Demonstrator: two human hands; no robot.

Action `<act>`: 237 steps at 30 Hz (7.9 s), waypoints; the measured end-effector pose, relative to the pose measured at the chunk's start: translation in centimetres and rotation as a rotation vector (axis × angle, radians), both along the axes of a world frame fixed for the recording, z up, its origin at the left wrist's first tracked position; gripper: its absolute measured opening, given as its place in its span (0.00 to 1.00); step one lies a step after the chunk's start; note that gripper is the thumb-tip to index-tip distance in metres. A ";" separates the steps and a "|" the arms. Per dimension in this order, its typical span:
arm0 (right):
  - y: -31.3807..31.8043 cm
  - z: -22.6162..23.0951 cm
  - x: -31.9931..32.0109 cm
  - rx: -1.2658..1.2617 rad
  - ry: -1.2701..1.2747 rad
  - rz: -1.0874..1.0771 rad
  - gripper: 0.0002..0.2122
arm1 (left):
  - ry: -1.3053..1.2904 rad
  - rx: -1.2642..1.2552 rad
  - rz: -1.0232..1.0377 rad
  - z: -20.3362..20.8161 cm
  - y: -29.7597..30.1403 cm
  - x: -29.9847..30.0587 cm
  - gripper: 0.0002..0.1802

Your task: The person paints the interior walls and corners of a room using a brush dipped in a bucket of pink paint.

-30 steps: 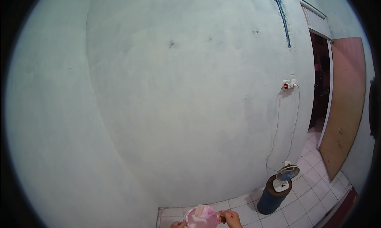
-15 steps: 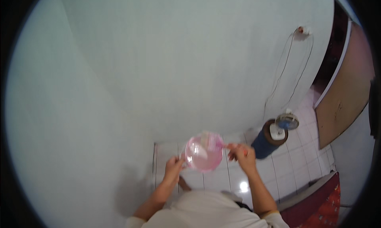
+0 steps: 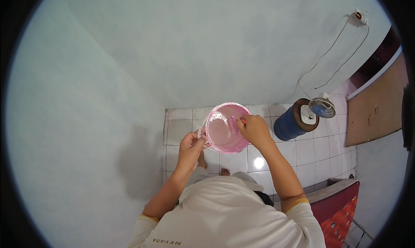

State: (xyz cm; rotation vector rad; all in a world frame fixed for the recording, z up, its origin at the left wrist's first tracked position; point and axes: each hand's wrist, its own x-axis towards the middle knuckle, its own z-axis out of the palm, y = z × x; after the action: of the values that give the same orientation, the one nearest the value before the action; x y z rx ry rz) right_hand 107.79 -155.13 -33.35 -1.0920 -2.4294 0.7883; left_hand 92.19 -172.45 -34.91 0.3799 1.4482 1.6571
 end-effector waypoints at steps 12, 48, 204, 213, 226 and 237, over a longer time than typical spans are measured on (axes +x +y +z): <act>1.4 -3.8 -4.5 -0.038 -0.243 0.011 0.16 | -0.055 0.024 0.044 -0.5 0.1 -0.6 0.03; 7.0 -7.8 -8.1 -1.661 0.923 -0.064 0.18 | -0.089 0.047 0.347 -9.1 2.5 -12.2 0.16; 23.4 68.6 -31.9 0.627 1.612 0.378 0.14 | -0.117 -0.083 1.223 -28.6 -7.3 -19.3 0.25; 22.2 68.6 -35.0 0.563 1.810 0.637 0.13 | -0.131 -0.147 1.205 -30.8 -8.2 -21.4 0.23; 19.1 61.6 -36.9 0.450 1.787 0.543 0.13 | -0.141 -0.066 1.232 -31.7 -8.3 -22.2 0.24; 17.8 67.4 -40.6 0.416 1.761 0.568 0.15 | -0.146 -0.227 1.143 -31.0 -9.1 -22.8 0.28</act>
State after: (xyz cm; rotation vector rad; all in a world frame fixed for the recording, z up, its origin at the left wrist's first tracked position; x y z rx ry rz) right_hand 67.16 -137.36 34.09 0.4945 -1.1101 0.7529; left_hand 69.41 -181.57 -65.89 -0.8460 1.8405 2.2364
